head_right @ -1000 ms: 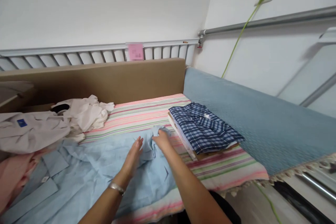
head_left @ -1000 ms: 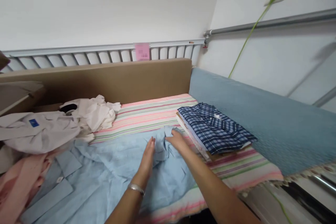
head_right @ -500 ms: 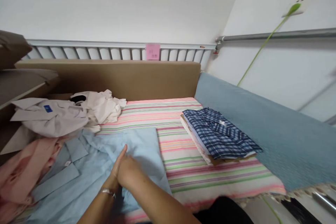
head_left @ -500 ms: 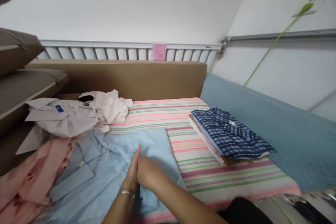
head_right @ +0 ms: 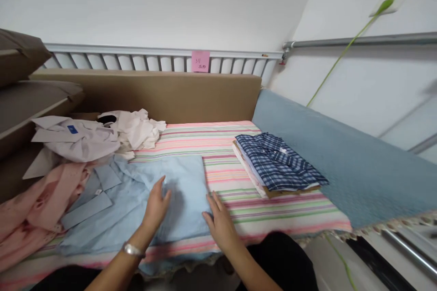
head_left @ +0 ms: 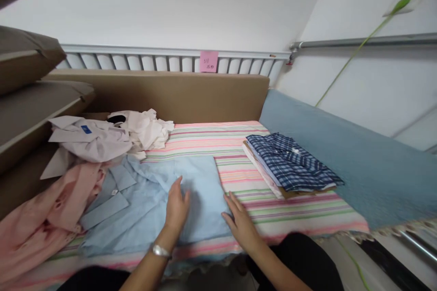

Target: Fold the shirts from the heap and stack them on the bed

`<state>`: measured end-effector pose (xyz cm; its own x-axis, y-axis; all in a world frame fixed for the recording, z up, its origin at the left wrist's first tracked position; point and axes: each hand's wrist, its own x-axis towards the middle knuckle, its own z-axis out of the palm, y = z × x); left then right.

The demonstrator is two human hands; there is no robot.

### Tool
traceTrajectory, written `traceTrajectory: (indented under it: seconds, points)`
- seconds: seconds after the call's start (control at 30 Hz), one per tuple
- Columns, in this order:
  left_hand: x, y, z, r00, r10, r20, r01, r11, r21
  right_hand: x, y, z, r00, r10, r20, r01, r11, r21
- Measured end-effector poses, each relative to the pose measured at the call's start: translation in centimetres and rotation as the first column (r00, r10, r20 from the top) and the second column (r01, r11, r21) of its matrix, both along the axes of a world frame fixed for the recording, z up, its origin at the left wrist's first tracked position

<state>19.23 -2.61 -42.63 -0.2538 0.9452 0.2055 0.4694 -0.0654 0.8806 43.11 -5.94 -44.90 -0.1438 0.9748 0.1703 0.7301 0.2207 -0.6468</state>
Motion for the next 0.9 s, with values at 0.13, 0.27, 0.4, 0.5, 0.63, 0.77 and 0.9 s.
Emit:
traceTrajectory:
  seconds: [0.13, 0.27, 0.4, 0.5, 0.63, 0.77, 0.9]
  points:
    - [2.1, -2.8, -1.1, 0.899, -0.175, -0.402, 0.223, 0.972, 0.075, 0.8, -1.1, -1.4, 0.965, -0.095, -0.244, 0.077, 0.994, -0.081]
    - [3.8, -1.5, -0.7, 0.757, -0.318, -0.572, 0.332, 0.940, -0.083, 1.7, -2.4, -1.5, 0.936, -0.113, -0.333, 0.039, 0.974, -0.221]
    - [5.0, 1.3, -0.2, 0.629, -0.416, -0.657, 0.328, 0.908, -0.260, 1.6, -4.1, -1.2, 0.977, -0.112, -0.179, 0.078, 0.979, -0.187]
    - [5.2, 2.3, -1.1, 0.566, -0.454, -0.689, 0.321, 0.890, -0.323, 1.3, -4.5, -0.5, 0.991, -0.125, -0.047, 0.116, 0.981, -0.153]
    - [4.9, 2.3, -2.6, 0.527, -0.418, -0.740, 0.313, 0.905, -0.288, 1.5, -4.3, 0.0, 0.996, -0.085, 0.009, 0.085, 0.986, -0.146]
    - [4.8, 2.1, -3.2, 0.511, -0.420, -0.750, 0.319, 0.903, -0.288, 1.7, -4.9, -0.9, 0.998, -0.059, -0.019, 0.056, 0.991, -0.124]
    - [4.8, 2.3, -3.1, 0.508, -0.412, -0.757, 0.315, 0.906, -0.281, 1.5, -5.9, -1.9, 0.993, -0.092, -0.075, 0.077, 0.982, -0.175]
